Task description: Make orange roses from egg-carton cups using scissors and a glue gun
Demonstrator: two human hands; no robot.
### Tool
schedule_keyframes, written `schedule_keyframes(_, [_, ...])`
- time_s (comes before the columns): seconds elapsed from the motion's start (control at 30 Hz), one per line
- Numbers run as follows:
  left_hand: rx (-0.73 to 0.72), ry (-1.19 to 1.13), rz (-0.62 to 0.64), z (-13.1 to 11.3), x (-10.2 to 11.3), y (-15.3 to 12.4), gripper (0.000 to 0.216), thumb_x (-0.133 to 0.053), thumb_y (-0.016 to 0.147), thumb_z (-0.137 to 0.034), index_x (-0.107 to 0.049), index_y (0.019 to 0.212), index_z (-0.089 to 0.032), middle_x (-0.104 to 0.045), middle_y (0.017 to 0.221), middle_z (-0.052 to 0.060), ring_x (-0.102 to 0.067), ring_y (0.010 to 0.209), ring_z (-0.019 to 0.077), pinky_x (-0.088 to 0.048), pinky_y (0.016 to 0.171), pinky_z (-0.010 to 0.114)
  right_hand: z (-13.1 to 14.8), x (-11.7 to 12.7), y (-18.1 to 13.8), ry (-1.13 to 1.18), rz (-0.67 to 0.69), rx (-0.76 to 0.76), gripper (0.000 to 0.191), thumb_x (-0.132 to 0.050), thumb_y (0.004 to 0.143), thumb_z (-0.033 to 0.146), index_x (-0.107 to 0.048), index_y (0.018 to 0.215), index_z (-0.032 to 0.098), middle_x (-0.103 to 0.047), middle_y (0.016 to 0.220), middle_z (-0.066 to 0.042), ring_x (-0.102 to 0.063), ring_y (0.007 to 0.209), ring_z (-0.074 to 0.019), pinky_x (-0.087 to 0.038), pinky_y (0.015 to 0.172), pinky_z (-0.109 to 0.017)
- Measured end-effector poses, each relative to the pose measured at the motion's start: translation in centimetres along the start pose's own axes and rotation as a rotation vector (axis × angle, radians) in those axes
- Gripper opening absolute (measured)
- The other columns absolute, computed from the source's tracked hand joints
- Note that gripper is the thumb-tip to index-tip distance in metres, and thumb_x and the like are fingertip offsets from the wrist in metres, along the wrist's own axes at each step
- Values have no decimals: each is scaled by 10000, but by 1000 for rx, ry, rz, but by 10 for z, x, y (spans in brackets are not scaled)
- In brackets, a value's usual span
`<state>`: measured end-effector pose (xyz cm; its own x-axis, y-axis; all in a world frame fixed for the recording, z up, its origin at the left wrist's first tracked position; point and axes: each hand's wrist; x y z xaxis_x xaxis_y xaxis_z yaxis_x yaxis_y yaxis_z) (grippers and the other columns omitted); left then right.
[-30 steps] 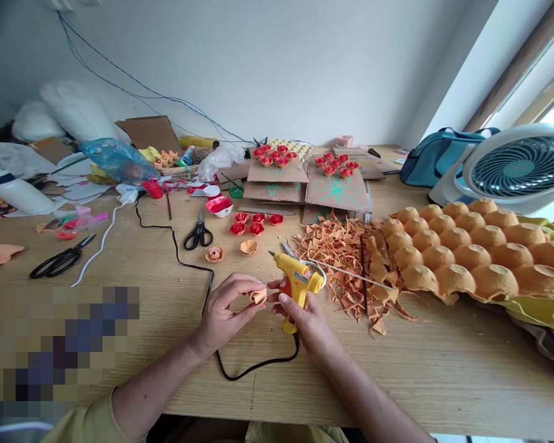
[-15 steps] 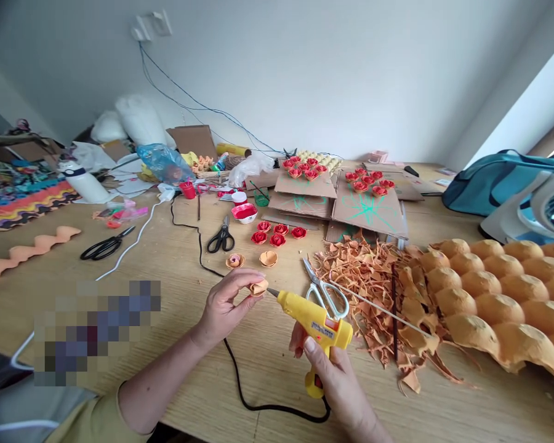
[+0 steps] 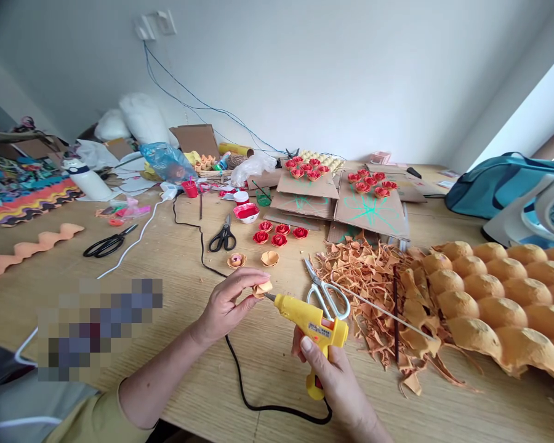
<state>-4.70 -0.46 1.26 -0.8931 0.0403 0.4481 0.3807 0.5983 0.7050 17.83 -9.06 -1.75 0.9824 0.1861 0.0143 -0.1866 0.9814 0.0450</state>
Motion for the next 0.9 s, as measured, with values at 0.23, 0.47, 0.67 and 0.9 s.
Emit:
schedule_keyframes(0.23, [-4, 15, 22, -1, 1, 1, 293, -574, 944, -141, -631, 1221, -218, -689, 1135, 102, -655, 1066, 182, -540, 931, 325, 1, 0, 0, -4, -27, -6, 428, -530, 909, 622, -607, 767, 226, -561, 736, -36, -490, 700, -183, -405, 660, -315])
schedule_keyframes(0.47, [-31, 42, 22, -1, 2, 2, 279, -553, 961, -166, -628, 1227, -208, -693, 1107, 103, -667, 1033, 179, -557, 902, 314, 2, 1, 0, -52, -24, 4, 449, -503, 918, 633, -585, 752, 224, -545, 721, -33, -481, 693, -180, -400, 659, -317])
schedule_keyframes(0.67, [-43, 37, 6, 1, 1, 2, 289, -564, 951, -138, -635, 1222, -206, -693, 1094, 101, -671, 1012, 177, -569, 881, 312, 3, 1, 1, -64, -22, -24, 444, -506, 915, 632, -569, 780, 214, -544, 756, -28, -502, 725, -180, -411, 683, -314])
schedule_keyframes(0.9, [-7, 29, -10, 0, -1, 1, 334, -577, 922, -85, -639, 1225, -211, -700, 1076, 89, -668, 987, 172, -567, 863, 304, 3, -1, -1, -74, -77, -66, 455, -555, 866, 660, -593, 810, 211, -572, 779, -37, -516, 747, -191, -431, 708, -326])
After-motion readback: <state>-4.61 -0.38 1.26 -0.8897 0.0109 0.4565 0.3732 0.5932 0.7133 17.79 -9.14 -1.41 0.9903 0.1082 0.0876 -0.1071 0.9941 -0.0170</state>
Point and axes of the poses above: each hand's wrist, its own y-axis towards the middle knuckle, its own x-axis out of the back of the hand, z = x × y
